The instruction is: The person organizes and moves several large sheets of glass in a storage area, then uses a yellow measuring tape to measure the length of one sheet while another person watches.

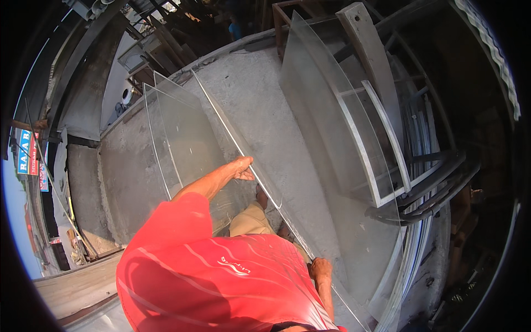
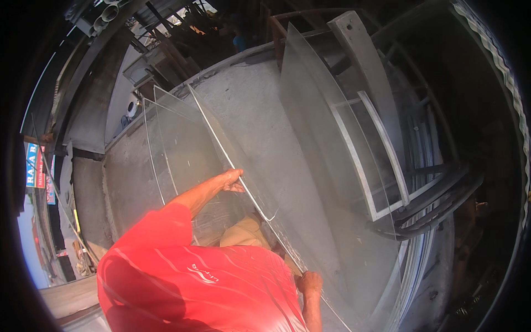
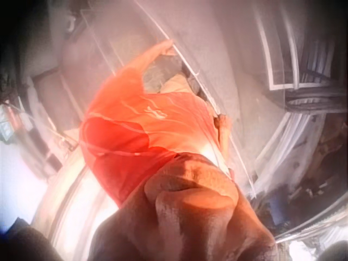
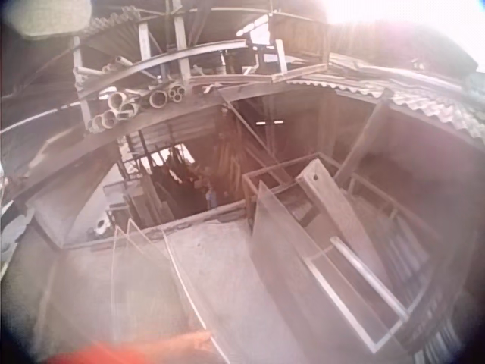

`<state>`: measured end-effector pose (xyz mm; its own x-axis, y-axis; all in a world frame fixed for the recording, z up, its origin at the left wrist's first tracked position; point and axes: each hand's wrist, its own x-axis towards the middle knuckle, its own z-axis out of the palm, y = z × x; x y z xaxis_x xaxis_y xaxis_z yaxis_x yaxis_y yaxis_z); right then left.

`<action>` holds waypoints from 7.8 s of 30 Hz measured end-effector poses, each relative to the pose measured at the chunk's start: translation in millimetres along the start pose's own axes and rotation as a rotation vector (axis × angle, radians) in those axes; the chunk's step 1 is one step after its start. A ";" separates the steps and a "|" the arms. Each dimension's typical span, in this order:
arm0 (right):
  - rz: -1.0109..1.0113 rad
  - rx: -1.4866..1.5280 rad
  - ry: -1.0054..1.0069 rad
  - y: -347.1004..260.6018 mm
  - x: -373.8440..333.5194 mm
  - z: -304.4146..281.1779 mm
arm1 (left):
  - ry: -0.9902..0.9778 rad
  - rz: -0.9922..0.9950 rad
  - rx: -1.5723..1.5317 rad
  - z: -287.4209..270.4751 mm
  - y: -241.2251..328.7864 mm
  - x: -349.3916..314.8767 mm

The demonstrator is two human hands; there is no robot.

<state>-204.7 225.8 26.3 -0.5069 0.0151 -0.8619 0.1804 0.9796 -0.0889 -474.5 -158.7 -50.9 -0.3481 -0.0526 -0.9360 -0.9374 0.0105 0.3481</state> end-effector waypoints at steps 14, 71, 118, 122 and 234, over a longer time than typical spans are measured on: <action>-0.376 0.200 0.161 -119.8 70.2 -34.7 | -0.044 -0.080 -0.126 -22.3 -21.3 13.7; -0.332 0.112 0.183 -4.1 118.5 -189.5 | -0.187 -0.052 0.232 169.0 178.0 -1.2; 0.000 0.092 0.414 52.2 68.2 -135.6 | -0.245 0.099 0.205 162.7 170.4 54.6; -0.132 0.061 0.649 64.0 68.3 -124.9 | -0.221 0.084 0.236 167.6 171.1 45.6; 0.746 2.887 1.004 260.7 -41.4 150.6 | -0.259 -0.066 0.203 349.6 -42.4 -51.9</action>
<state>-9.7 450.4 -36.4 0.1268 0.4951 -0.8595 -0.3174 -0.8007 -0.5081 -419.6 192.7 -35.6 -0.2524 0.1959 -0.9476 -0.9315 0.2161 0.2928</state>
